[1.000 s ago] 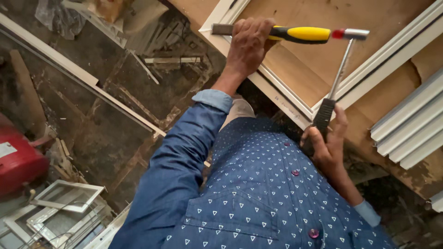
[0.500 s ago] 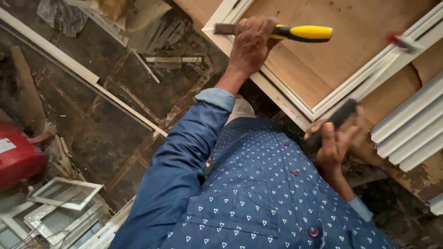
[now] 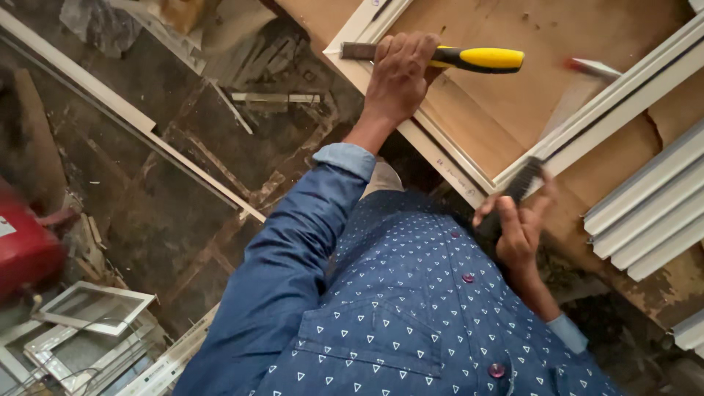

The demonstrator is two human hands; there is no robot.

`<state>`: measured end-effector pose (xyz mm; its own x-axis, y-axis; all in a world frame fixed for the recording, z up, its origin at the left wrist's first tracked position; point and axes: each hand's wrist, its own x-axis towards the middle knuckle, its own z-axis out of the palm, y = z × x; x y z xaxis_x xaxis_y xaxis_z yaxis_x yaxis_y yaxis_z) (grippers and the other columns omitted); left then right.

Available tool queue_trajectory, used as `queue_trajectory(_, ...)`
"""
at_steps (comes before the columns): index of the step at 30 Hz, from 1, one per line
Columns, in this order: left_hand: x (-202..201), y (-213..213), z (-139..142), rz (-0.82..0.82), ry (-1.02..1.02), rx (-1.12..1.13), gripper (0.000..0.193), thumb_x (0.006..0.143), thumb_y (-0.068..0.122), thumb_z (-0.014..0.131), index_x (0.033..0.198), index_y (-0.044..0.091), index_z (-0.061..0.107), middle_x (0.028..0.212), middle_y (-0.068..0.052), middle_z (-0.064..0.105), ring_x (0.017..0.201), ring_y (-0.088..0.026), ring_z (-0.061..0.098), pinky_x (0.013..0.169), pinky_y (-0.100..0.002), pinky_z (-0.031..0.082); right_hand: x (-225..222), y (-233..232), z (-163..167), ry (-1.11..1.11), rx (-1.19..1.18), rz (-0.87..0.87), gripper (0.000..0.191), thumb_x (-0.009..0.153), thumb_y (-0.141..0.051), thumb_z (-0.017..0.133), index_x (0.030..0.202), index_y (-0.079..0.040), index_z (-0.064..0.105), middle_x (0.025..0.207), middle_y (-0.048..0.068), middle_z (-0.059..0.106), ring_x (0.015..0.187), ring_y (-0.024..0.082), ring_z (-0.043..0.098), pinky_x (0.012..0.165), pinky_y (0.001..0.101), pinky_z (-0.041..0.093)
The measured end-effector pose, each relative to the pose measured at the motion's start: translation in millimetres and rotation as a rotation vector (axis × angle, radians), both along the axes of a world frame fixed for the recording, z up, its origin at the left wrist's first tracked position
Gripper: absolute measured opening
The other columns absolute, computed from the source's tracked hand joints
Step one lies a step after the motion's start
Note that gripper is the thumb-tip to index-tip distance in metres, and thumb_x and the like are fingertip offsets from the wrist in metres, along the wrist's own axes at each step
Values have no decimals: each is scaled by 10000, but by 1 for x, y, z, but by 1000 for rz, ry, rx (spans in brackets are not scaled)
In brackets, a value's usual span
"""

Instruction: The person assembles a white window frame on a workbench, holding a yellow-handled punch tool against the frame corner joint and striking it with a hammer to seat the profile joint, working around the frame corners and repositioning the frame between strikes.

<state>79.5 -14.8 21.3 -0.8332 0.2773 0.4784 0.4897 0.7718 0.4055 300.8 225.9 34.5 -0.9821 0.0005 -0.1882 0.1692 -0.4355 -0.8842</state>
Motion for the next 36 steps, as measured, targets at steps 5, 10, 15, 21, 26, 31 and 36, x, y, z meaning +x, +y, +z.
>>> queue_trajectory(5,0,0,-2,11,-2,-11,289,929,272,728,1125,145,557,1013,-47,604,997,-269,571,947,-418,405,0,-4,-2,0,-6,-39,664,1129,-119,505,1654,-208,108,992,157,581,787,256,608,722,378,557)
queue_trajectory(10,1,0,-7,53,-17,-73,254,925,140,660,1162,161,571,1050,-28,614,1028,-252,582,971,-402,414,-1,-2,-2,-81,-27,52,667,1109,-116,512,1656,-195,140,965,165,593,752,259,600,686,372,543)
queue_trajectory(15,-4,2,-8,61,-49,-72,224,919,233,692,1083,148,566,994,-50,606,985,-272,576,919,-418,404,-5,-1,1,-36,-54,-75,669,1114,-133,519,1626,-255,105,943,147,578,758,262,610,677,376,550)
queue_trajectory(21,-4,2,-7,68,-72,-71,200,925,208,690,1081,163,574,996,-34,605,994,-252,578,938,-409,409,-8,-2,4,-46,-109,-153,697,1146,-155,548,1707,-241,144,903,145,573,765,252,593,678,377,536)
queue_trajectory(26,-4,1,-8,83,-23,-82,253,875,195,685,1097,144,575,1007,-49,604,987,-263,566,941,-416,403,-8,-2,-3,-11,-15,61,686,1111,-153,542,1647,-254,125,945,157,582,772,264,614,696,383,553)
queue_trajectory(31,-3,0,-11,95,-37,-116,223,878,172,669,1080,151,577,993,-48,603,987,-262,569,940,-417,404,-8,0,-6,-29,-119,-125,642,1157,-134,537,1657,-212,142,935,156,570,764,247,599,698,387,540)
queue_trajectory(36,-4,1,-10,115,-59,-124,193,884,127,621,1070,159,583,984,-44,606,996,-258,579,950,-415,410,-12,4,-4,-53,26,243,673,1080,-137,536,1593,-261,118,955,160,594,772,269,632,717,394,564)
